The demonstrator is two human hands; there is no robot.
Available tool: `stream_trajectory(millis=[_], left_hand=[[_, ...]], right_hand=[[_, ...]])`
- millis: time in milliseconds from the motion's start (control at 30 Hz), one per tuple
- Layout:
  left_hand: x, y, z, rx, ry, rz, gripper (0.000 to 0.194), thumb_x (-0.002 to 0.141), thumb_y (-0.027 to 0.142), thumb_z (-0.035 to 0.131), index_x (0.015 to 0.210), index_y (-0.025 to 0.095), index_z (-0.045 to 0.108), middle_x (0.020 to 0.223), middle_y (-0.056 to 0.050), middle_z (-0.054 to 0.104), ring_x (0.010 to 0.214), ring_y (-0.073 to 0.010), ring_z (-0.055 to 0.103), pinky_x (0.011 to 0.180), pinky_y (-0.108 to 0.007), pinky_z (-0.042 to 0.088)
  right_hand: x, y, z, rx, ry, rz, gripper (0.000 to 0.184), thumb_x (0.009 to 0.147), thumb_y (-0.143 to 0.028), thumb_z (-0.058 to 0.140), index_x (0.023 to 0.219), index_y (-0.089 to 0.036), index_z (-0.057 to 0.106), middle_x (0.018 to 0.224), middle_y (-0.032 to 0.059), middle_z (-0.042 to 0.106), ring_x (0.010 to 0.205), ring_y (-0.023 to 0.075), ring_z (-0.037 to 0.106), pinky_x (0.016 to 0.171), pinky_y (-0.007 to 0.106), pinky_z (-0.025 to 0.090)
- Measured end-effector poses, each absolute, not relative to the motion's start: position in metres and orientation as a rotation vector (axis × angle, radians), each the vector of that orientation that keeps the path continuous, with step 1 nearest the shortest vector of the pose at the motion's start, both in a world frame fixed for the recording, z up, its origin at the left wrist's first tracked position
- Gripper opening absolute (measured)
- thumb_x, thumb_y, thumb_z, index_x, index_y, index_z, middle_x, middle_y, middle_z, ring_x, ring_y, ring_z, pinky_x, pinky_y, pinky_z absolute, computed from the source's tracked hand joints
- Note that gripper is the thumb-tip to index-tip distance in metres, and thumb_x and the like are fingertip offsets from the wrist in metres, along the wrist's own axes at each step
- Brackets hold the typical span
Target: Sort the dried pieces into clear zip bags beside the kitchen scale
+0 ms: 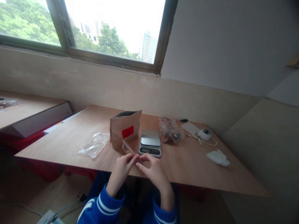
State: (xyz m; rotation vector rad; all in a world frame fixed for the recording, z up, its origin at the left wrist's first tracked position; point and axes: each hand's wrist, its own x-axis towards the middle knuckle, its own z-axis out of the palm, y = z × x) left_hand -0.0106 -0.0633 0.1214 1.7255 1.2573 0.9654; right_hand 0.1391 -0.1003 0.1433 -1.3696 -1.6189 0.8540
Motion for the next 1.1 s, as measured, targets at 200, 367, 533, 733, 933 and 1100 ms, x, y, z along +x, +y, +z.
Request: stream_trajectory(millis=[200,367,533,733,933,1100], left_hand=[[-0.005,-0.067,0.126,1.713,1.221,0.975,0.036,0.087,0.047,0.047,0.072,0.018,0.064,0.068,-0.005,0.068,0.067,-0.0209,0.064,0.059,-0.026,0.044],[-0.007,-0.067,0.125,1.746,1.163,0.936,0.035,0.088,0.046,0.045,0.074,0.019,0.062,0.071,-0.005,0.068,0.069,-0.0211,0.064,0.062,-0.027,0.045],[-0.011,-0.066,0.125,1.783,1.135,0.89,0.034,0.089,0.044,0.044,0.077,0.019,0.063,0.074,-0.005,0.068,0.07,-0.0201,0.063,0.065,-0.028,0.046],[-0.017,-0.064,0.126,1.735,1.124,0.916,0.034,0.087,0.046,0.047,0.076,0.019,0.064,0.074,-0.004,0.07,0.071,-0.0199,0.064,0.067,-0.027,0.048],[-0.018,-0.064,0.126,1.73,1.061,0.905,0.032,0.087,0.045,0.048,0.079,0.019,0.065,0.077,-0.005,0.071,0.075,-0.0205,0.066,0.07,-0.028,0.049],[-0.018,-0.065,0.126,1.762,1.076,0.879,0.032,0.087,0.044,0.048,0.076,0.018,0.063,0.072,-0.004,0.069,0.069,-0.0187,0.064,0.063,-0.025,0.045]], right_hand=[[0.137,-0.096,0.14,-1.368,-1.573,0.834,0.011,0.081,-0.027,0.062,0.088,-0.019,0.065,0.085,0.0031,0.07,0.082,0.0177,0.066,0.076,0.028,0.051],[0.138,-0.097,0.14,-1.388,-1.57,0.824,0.014,0.081,-0.03,0.062,0.089,-0.019,0.067,0.084,0.0038,0.071,0.081,0.0188,0.067,0.074,0.029,0.052],[0.138,-0.099,0.142,-1.385,-1.572,0.87,0.018,0.085,-0.033,0.058,0.089,-0.019,0.069,0.086,0.0046,0.073,0.083,0.02,0.068,0.076,0.03,0.052],[0.139,-0.097,0.14,-1.306,-1.581,0.852,0.02,0.087,-0.031,0.056,0.089,-0.021,0.072,0.09,0.0042,0.074,0.085,0.0206,0.069,0.075,0.028,0.052],[0.14,-0.098,0.143,-1.283,-1.596,0.81,0.026,0.091,-0.034,0.05,0.086,-0.02,0.072,0.082,0.004,0.074,0.079,0.0189,0.069,0.074,0.026,0.051],[0.139,-0.099,0.143,-1.308,-1.596,0.822,0.027,0.091,-0.033,0.049,0.085,-0.019,0.071,0.081,0.004,0.073,0.077,0.0181,0.068,0.071,0.025,0.05]])
